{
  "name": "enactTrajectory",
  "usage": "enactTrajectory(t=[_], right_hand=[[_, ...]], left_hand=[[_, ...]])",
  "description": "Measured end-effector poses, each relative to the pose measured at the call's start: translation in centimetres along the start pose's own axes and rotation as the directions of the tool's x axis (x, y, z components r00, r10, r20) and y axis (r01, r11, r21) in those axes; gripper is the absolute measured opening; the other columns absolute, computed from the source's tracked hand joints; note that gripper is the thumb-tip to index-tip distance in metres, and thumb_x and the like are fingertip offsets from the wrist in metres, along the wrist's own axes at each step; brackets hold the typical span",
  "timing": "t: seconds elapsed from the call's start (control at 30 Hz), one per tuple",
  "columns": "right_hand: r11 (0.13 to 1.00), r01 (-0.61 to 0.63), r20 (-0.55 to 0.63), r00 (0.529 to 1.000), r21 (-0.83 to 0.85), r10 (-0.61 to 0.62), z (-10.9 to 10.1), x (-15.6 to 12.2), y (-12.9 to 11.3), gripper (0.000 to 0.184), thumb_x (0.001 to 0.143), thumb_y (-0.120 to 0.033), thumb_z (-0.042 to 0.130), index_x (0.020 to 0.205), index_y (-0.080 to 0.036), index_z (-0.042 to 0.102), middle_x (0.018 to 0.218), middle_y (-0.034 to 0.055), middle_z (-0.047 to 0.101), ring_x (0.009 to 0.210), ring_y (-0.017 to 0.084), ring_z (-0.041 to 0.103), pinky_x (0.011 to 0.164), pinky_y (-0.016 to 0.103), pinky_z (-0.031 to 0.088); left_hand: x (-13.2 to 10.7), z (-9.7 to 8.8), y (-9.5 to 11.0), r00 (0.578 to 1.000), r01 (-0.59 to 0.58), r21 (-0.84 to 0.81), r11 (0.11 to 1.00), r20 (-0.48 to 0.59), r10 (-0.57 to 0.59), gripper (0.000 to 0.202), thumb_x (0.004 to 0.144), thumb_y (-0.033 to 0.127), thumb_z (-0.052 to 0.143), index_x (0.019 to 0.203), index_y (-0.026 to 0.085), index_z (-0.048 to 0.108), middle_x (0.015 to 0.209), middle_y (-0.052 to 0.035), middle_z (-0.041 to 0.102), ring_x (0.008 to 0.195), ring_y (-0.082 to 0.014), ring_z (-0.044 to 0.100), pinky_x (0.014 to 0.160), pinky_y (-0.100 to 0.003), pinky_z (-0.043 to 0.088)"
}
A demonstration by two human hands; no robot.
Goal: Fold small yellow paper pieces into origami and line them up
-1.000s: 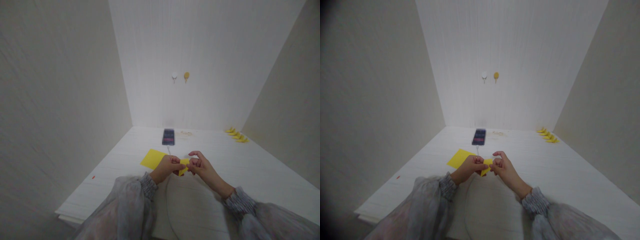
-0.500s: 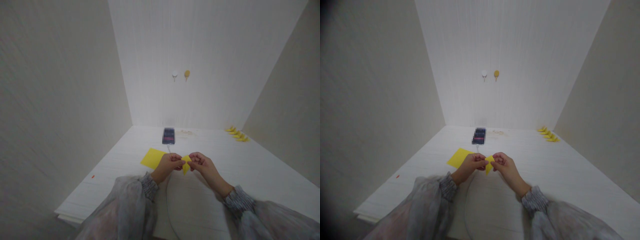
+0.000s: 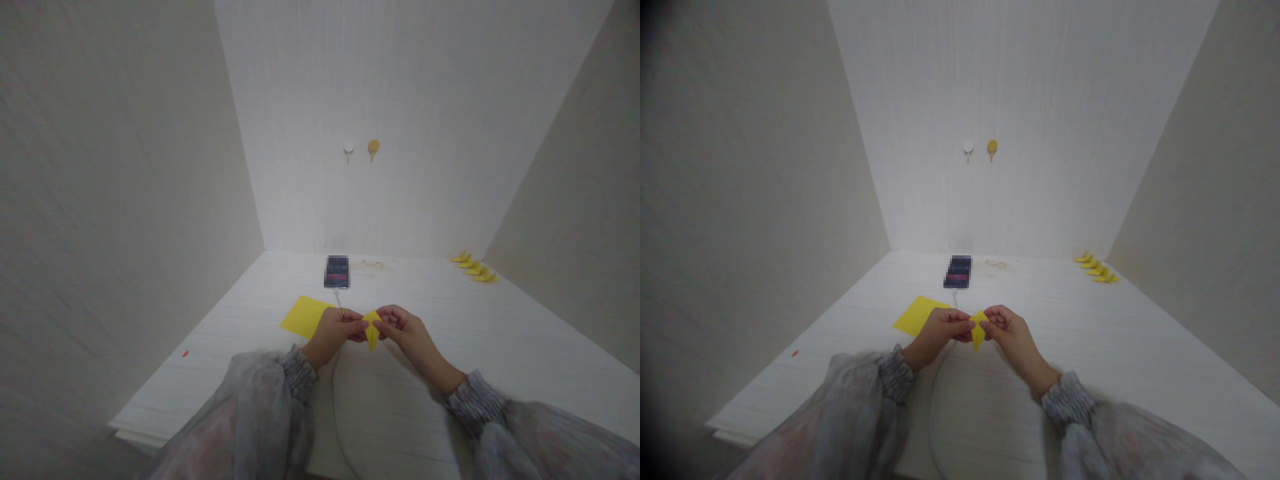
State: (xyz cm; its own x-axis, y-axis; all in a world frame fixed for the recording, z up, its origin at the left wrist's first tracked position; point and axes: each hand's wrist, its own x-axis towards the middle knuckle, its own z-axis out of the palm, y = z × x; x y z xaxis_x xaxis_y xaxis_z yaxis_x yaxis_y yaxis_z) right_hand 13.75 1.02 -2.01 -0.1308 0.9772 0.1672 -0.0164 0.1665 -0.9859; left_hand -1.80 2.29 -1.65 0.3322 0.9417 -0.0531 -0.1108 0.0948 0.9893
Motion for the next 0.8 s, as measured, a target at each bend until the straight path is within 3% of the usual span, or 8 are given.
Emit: enactTrajectory(t=[0.27, 0.53, 0.8], right_hand=[[1.0, -0.027, 0.009, 1.0, -0.007, 0.027, 0.11, -0.25, -0.56, 0.026, 0.061, -0.039, 0.064, 0.07, -0.015, 0.057, 0.054, -0.0011, 0.057, 0.049, 0.01, 0.05, 0.05, 0.024, 0.04], [0.993, 0.015, -0.029, 0.999, -0.119, -0.018, 0.01, -0.31, -0.76, 0.027, 0.06, -0.042, 0.063, 0.062, -0.016, 0.055, 0.049, -0.0022, 0.052, 0.043, 0.009, 0.045, 0.044, 0.022, 0.034], [0.997, 0.001, -0.012, 1.0, -0.08, -0.002, -0.03, -0.28, -0.41, 0.028, 0.059, -0.042, 0.064, 0.061, -0.016, 0.055, 0.048, -0.0027, 0.053, 0.042, 0.009, 0.045, 0.043, 0.022, 0.037]], left_hand=[[-0.01, 0.03, -0.15, 1.0, -0.007, -0.059, 0.998, -0.024, 0.005, 0.027, 0.052, 0.03, 0.07, 0.066, 0.008, 0.061, 0.055, -0.0027, 0.061, 0.05, -0.0101, 0.056, 0.056, -0.025, 0.047], [0.07, -0.08, -0.15, 1.0, 0.024, 0.016, 1.0, -0.01, -0.024, 0.028, 0.055, 0.031, 0.069, 0.071, 0.009, 0.064, 0.063, -0.0051, 0.063, 0.054, -0.0095, 0.056, 0.058, -0.023, 0.047], [-0.03, -0.24, -0.2, 1.0, 0.005, 0.032, 0.999, 0.021, -0.005, 0.027, 0.056, 0.032, 0.068, 0.068, 0.009, 0.064, 0.062, -0.0052, 0.063, 0.051, -0.0088, 0.055, 0.054, -0.022, 0.046]])
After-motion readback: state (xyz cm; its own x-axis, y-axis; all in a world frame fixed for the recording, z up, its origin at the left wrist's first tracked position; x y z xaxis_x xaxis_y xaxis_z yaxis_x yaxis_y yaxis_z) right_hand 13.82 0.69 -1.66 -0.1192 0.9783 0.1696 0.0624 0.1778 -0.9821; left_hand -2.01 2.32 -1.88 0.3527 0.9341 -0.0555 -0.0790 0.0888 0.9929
